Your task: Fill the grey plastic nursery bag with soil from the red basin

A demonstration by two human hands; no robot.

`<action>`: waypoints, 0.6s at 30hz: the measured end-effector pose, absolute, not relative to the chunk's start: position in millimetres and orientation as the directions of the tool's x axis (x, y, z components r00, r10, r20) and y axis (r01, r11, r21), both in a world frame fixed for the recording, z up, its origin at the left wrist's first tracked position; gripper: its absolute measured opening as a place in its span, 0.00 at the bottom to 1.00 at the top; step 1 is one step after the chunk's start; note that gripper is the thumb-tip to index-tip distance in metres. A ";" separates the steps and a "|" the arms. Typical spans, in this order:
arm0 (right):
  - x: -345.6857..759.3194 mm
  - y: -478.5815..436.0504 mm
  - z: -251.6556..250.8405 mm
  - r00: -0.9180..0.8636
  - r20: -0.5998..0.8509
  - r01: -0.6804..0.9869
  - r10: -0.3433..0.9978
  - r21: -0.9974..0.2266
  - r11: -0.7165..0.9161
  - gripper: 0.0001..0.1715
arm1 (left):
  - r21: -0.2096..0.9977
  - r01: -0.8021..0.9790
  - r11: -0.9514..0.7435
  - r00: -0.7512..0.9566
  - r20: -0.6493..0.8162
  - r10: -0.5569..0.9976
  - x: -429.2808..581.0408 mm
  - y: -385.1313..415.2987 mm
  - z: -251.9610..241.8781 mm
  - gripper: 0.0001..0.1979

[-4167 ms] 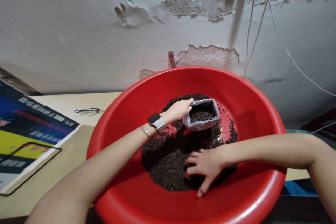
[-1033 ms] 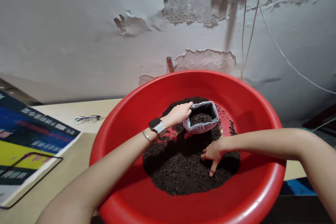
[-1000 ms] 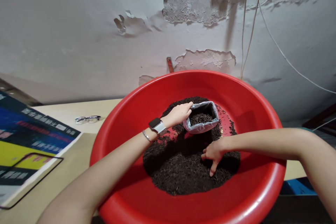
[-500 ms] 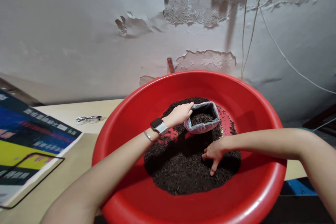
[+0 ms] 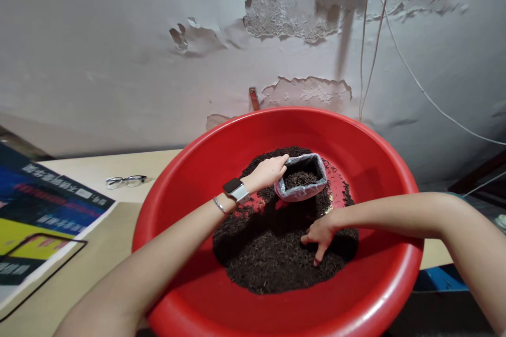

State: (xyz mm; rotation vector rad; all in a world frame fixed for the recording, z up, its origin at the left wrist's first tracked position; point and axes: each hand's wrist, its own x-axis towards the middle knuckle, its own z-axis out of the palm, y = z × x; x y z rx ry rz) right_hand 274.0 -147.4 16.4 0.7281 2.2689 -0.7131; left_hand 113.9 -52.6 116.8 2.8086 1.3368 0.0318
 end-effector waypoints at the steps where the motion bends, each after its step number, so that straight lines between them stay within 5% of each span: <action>1: 274.1 -147.8 16.4 -0.639 -0.708 0.651 0.301 -0.289 0.702 0.37 | 0.037 0.778 -0.628 0.628 0.002 0.778 113.9 -52.9 116.8 0.14; 10: 265.4 -157.3 30.8 -0.700 -0.641 0.530 0.315 -0.171 0.831 0.23 | 0.034 0.769 -0.639 0.639 0.014 0.769 113.0 -51.7 115.8 0.14; 18: 245.8 -153.6 108.6 -0.776 -0.281 0.599 0.564 -0.052 0.799 0.20 | 0.014 0.770 -0.638 0.638 0.032 0.770 113.4 -51.9 114.5 0.15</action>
